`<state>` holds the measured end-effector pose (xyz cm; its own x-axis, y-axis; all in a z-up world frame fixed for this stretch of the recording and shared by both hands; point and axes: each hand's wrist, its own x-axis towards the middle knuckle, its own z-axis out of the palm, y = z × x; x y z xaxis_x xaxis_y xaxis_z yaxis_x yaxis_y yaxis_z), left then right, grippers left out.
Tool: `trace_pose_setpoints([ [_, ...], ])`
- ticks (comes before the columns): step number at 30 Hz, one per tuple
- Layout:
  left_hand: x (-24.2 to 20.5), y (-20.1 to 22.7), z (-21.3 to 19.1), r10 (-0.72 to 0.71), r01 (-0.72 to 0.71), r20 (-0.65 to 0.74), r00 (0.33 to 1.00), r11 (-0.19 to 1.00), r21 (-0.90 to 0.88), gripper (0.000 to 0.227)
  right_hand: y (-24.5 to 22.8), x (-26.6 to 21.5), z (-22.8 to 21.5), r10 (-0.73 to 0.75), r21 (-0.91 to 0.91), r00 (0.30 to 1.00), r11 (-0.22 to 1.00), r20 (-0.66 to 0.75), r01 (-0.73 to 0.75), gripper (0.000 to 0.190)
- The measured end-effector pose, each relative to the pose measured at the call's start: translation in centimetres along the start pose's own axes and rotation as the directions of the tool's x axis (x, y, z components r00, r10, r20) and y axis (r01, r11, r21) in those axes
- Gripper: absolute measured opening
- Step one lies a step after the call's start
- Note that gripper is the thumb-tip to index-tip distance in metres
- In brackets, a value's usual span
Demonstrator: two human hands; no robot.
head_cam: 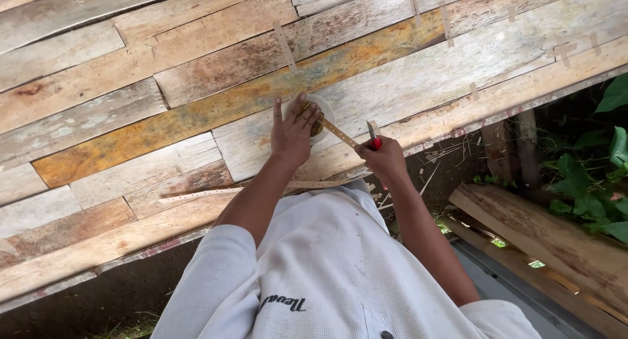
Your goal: The person uses a red utility knife to cut thin strips of bamboo on a wooden workbench. They repeatedly measure, align, and slice the bamboo strips into smaller pieces, placing the cut pieces into a small white container.
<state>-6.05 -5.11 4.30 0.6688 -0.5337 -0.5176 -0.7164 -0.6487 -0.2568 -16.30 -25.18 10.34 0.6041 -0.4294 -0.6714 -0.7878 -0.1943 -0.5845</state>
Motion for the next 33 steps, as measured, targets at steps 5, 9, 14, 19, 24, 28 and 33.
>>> trace_pose_setpoints([
  [5, 0.5, 0.3, 0.8, -0.003, 0.003, -0.007, 1.000, 1.000, -0.001, 0.071, 1.1, -0.4, -2.0, -0.035, 0.017, 0.999, 0.999, 0.007, 0.035, 0.021],
  [9, 1.3, 0.4, 1.1, 0.000, 0.000, 0.023, 1.000, 0.999, -0.033, 0.078, 1.0, -2.5, -5.3, -0.054, 0.083, 0.998, 0.995, -0.032, 0.056, 0.015],
  [14, -0.3, -1.4, -1.8, 0.074, -0.074, -0.006, 0.997, 0.975, -0.208, 0.096, 0.8, -2.2, -8.5, -0.133, 0.252, 0.989, 0.957, -0.057, 0.143, 0.017],
  [19, -1.1, -2.0, -1.7, 0.007, -0.138, -0.259, 0.966, 0.860, -0.490, 0.095, 0.1, -0.2, -7.7, -0.233, 0.370, 0.969, 0.896, -0.077, 0.245, 0.019],
  [24, 3.5, -1.4, 0.4, -0.540, -0.108, -0.290, 0.790, 0.343, -0.933, 0.031, -1.8, 1.2, -6.1, -0.330, 0.475, 0.943, 0.825, -0.037, 0.307, 0.017],
  [28, 3.8, -4.6, -2.3, -0.477, -0.051, 0.060, 0.877, -0.216, -0.975, 0.038, -3.6, 1.9, -5.5, -0.383, 0.475, 0.924, 0.813, -0.004, 0.338, 0.015],
  [33, 3.0, -6.5, -5.1, -0.291, -0.040, 0.186, 0.939, -0.628, -0.777, 0.050, -4.9, 2.7, -5.1, -0.380, 0.473, 0.925, 0.820, 0.027, 0.323, 0.016],
])
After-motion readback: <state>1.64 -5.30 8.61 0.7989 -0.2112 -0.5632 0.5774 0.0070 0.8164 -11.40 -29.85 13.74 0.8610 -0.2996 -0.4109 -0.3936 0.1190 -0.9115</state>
